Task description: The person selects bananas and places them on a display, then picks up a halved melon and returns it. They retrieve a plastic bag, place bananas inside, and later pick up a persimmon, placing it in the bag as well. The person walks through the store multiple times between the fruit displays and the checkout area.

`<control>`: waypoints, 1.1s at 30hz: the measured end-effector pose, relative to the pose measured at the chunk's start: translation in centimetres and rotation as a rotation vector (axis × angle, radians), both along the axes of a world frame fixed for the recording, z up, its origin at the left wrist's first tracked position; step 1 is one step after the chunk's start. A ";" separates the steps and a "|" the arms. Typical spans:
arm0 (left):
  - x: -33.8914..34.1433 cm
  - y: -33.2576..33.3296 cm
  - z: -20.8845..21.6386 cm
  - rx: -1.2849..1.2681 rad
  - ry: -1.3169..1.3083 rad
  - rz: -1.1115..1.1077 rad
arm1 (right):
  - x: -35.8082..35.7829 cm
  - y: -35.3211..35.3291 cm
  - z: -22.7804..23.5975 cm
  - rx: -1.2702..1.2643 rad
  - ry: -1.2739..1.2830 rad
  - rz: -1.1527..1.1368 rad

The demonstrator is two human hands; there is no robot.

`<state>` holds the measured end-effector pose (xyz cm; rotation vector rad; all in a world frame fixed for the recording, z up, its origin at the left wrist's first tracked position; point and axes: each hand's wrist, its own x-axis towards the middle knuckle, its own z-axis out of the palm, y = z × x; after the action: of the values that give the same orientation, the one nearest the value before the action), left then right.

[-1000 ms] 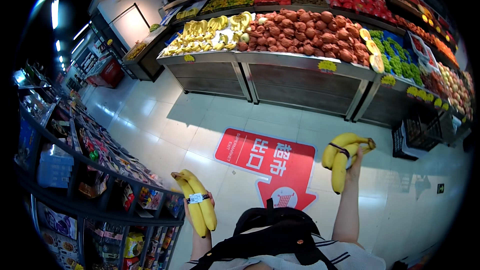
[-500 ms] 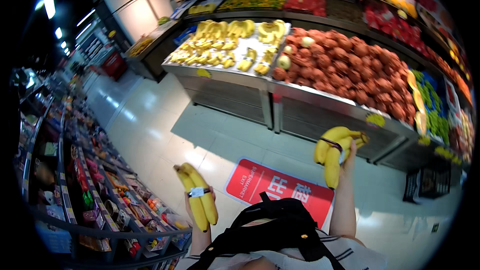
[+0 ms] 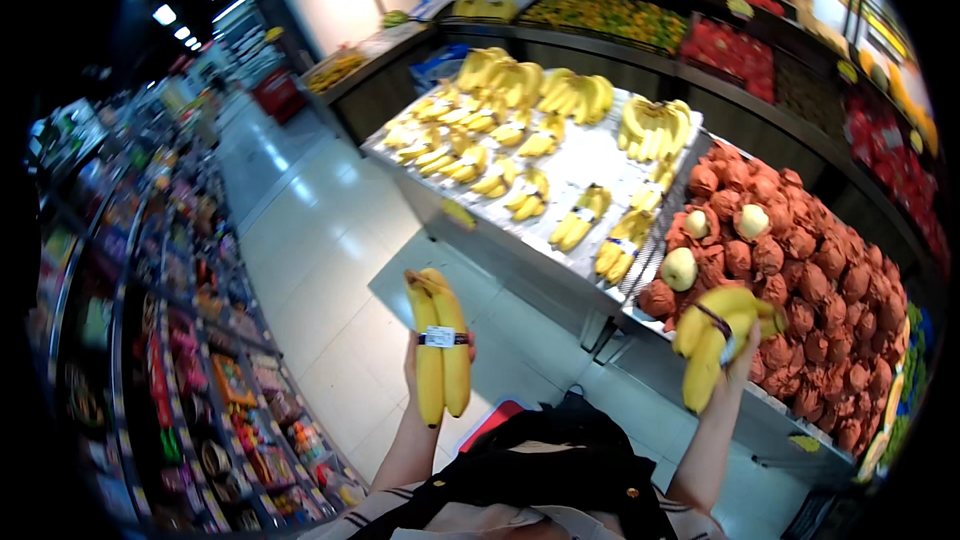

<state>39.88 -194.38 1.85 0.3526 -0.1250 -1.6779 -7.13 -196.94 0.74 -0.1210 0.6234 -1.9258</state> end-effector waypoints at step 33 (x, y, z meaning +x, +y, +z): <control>-10.8 -69.9 -13.1 0.357 -0.033 -0.774 | 3.8 -64.6 -19.7 0.445 0.765 0.391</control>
<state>29.12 -264.28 -11.20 0.6555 0.0244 -2.4699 -3.28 -261.53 -19.00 -0.6603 1.4017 -1.2865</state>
